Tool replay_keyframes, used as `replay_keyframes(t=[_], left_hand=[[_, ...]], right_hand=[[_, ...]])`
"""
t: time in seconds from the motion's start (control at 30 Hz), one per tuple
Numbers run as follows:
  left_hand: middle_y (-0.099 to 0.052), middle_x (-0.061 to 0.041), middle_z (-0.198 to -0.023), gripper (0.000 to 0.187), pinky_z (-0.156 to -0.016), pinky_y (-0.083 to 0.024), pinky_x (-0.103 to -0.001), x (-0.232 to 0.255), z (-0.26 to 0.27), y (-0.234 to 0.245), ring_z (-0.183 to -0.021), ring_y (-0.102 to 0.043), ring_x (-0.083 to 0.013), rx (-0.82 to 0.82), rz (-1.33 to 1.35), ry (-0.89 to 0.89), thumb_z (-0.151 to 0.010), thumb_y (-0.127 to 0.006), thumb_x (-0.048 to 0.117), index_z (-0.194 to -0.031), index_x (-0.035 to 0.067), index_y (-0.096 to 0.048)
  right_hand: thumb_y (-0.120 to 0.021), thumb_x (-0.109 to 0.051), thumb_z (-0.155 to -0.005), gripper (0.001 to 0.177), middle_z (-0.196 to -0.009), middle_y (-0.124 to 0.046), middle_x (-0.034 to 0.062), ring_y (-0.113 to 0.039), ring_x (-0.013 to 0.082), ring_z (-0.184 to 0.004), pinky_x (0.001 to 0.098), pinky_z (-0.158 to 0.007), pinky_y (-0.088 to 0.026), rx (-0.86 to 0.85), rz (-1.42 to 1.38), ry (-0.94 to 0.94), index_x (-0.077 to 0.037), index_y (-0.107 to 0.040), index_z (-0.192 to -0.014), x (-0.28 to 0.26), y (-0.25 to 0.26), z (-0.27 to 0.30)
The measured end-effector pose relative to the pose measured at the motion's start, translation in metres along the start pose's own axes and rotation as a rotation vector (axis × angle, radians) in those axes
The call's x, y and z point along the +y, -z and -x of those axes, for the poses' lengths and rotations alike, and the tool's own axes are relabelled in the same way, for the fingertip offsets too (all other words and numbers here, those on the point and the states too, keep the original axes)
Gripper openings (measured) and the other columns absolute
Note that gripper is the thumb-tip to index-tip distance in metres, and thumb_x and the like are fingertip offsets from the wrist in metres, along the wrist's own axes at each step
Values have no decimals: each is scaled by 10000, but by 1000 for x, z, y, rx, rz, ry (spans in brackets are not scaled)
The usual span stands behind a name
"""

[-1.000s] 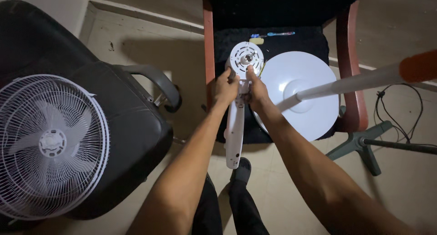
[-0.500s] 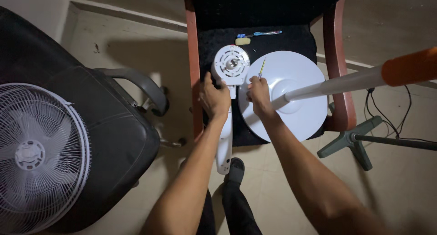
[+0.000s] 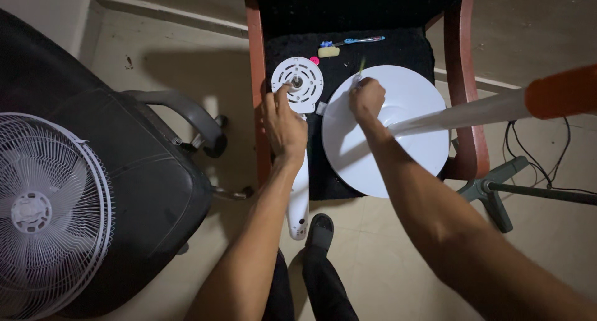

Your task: The person uses a screwdriver to loosen and tighten screws on the motor housing of a disassembled standing fan. They rotate the housing to access different screw locations and manipulate the internal shaft while the fan parts rest on a chair.

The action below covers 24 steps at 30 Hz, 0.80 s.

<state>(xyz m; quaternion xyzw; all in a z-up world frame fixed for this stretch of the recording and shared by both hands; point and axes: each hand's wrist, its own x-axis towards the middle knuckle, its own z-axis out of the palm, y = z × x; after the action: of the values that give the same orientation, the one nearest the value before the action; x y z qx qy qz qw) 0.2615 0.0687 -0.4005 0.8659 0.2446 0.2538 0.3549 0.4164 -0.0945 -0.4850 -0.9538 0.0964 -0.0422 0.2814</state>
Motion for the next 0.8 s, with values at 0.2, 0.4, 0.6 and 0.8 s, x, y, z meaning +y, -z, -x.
replay_keyframes(t=[0.2,0.4,0.6,0.8], left_hand=[[-540,-109,-1269,476,-985,-490,-466,0,11,12,-1214,-541,-344,-49,143,-10,-824,-785,37,-1270,58,-622],[-494,-103,-1402,671,-1118,-431,-458,-4,31,20,-1325,-479,-348,-43,219,13,-720,-863,20,-1341,61,-610],[-383,-139,-1527,849,-1178,-402,-427,-13,40,19,-1407,-441,-352,-57,272,111,-698,-860,-31,-1462,150,-538],[-347,-174,-1567,1000,-1147,-446,-411,-16,50,20,-1403,-463,-364,-211,296,179,-749,-784,-96,-1593,214,-347]], right_hand=[[-830,-157,-745,281,-939,-718,268,-699,450,-904,486,-828,-559,60,44,53,27,-718,-926,0,-10,-40],[-839,-177,-803,331,-1053,-715,262,-713,410,-990,426,-871,-587,-49,105,27,25,-690,-1018,-4,-24,-77],[-834,-139,-812,471,-1137,-636,266,-695,418,-1015,442,-837,-597,30,269,99,30,-565,-1159,-1,-41,-98],[-865,-291,-839,603,-1191,-538,267,-665,444,-998,485,-825,-569,25,274,168,37,-514,-1203,-9,-31,-80]])
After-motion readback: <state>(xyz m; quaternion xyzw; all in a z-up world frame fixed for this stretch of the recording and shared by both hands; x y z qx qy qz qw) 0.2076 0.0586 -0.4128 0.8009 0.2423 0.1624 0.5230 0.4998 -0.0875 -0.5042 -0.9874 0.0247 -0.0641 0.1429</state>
